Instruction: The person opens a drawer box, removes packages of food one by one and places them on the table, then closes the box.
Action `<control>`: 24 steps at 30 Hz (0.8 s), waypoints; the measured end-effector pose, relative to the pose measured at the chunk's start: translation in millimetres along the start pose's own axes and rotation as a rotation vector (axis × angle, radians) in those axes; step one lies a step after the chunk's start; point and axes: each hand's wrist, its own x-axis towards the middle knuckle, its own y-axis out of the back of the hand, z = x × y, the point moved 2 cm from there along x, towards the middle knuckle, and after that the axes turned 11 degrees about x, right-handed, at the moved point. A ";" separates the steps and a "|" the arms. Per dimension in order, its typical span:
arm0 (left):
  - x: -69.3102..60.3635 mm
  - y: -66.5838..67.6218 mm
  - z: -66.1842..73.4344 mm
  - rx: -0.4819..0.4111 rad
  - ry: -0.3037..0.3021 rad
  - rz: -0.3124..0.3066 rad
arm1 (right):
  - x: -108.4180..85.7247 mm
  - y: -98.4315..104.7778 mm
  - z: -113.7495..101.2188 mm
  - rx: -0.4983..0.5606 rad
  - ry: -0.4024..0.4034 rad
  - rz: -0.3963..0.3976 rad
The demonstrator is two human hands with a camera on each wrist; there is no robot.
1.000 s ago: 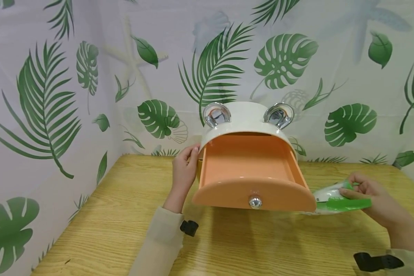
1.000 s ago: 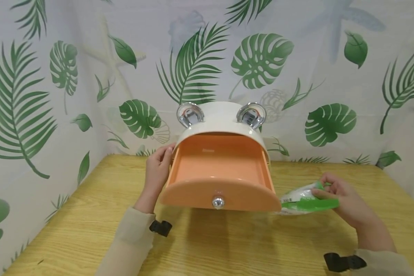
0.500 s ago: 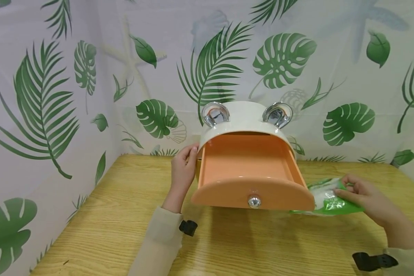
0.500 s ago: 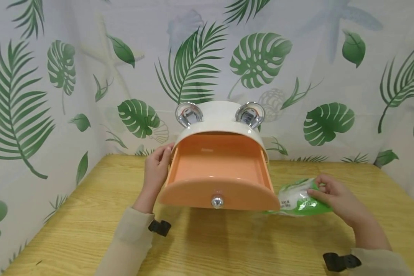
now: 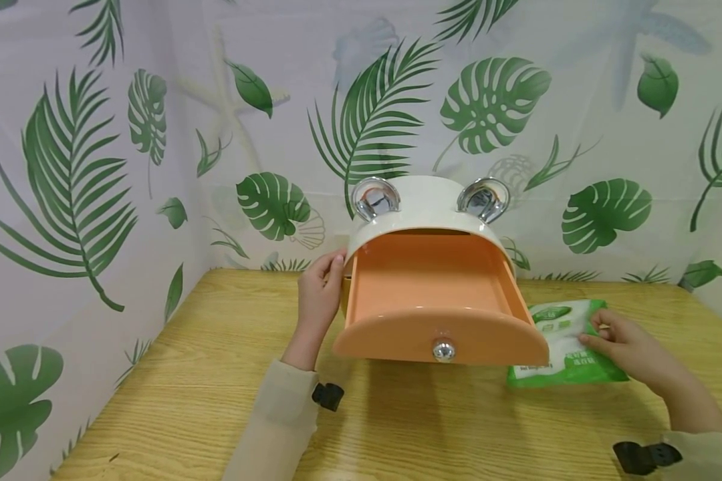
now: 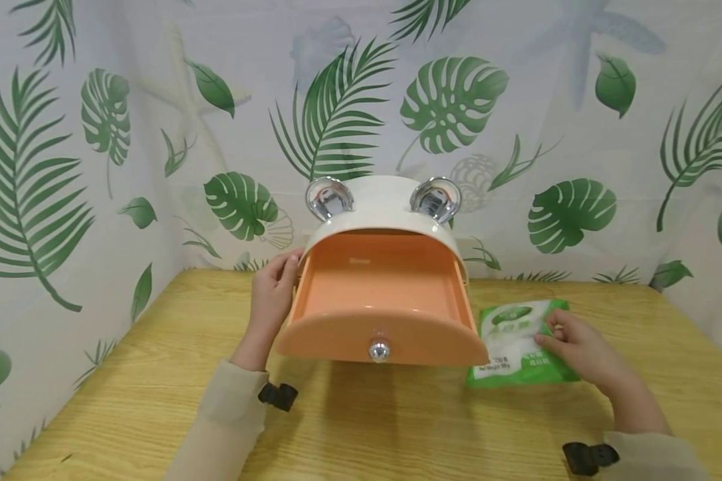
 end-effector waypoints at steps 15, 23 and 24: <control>-0.7 0.3 1.5 0.004 -0.003 0.005 | -7.8 3.0 11.4 -0.081 -0.213 -0.032; -0.3 -0.8 1.5 0.001 -0.004 -0.003 | -8.7 6.8 20.2 -0.076 -0.297 -0.081; -0.3 -0.8 1.3 0.001 -0.003 -0.003 | -8.1 7.4 20.7 -0.090 -0.301 -0.086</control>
